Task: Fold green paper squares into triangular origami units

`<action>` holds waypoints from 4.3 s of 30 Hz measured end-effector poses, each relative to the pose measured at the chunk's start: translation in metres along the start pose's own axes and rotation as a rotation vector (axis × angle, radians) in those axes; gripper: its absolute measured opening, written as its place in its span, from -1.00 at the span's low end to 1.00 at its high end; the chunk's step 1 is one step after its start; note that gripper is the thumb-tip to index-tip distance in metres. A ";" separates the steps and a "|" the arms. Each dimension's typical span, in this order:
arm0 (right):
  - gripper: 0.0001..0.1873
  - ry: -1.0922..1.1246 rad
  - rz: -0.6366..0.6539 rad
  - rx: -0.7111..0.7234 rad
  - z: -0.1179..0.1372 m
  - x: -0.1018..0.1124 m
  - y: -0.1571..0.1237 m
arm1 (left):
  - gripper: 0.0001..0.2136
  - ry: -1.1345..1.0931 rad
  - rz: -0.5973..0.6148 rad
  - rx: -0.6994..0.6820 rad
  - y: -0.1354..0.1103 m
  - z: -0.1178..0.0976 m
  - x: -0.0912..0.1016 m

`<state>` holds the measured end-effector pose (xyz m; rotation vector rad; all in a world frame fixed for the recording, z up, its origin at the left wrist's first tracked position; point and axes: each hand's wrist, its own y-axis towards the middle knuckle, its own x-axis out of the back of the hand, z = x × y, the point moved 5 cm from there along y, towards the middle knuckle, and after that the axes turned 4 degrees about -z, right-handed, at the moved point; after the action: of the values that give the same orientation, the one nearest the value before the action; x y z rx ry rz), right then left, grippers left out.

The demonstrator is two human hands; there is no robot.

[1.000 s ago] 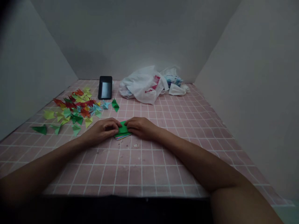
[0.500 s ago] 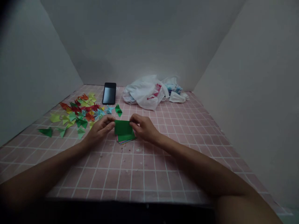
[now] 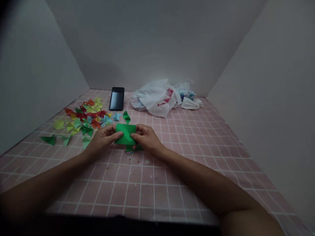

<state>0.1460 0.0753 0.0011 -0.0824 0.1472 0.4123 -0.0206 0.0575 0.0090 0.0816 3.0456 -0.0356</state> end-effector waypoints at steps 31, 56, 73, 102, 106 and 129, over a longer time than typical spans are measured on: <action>-0.89 0.160 -0.030 0.125 0.006 0.004 -0.008 | -0.92 0.201 -0.097 -0.333 -0.006 -0.018 0.003; -0.70 0.099 0.028 -0.020 -0.003 0.002 -0.009 | -0.79 0.327 -0.030 -0.277 -0.007 -0.017 -0.002; -0.66 0.219 -0.033 -0.086 -0.009 0.008 -0.002 | -0.78 0.357 -0.049 -0.458 -0.003 -0.019 0.008; -0.73 0.202 0.010 -0.120 -0.012 0.000 -0.008 | -0.82 0.231 -0.041 -0.110 -0.001 -0.009 0.001; -0.72 0.215 0.014 -0.108 -0.015 0.000 -0.007 | -0.78 0.121 0.001 -0.045 0.001 -0.001 0.001; -0.79 0.202 -0.006 0.000 -0.006 0.004 -0.008 | -0.89 0.085 -0.031 -0.158 0.001 -0.008 0.004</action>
<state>0.1520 0.0692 -0.0052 -0.1246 0.3459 0.3973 -0.0250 0.0591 0.0169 0.0245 3.1207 0.2106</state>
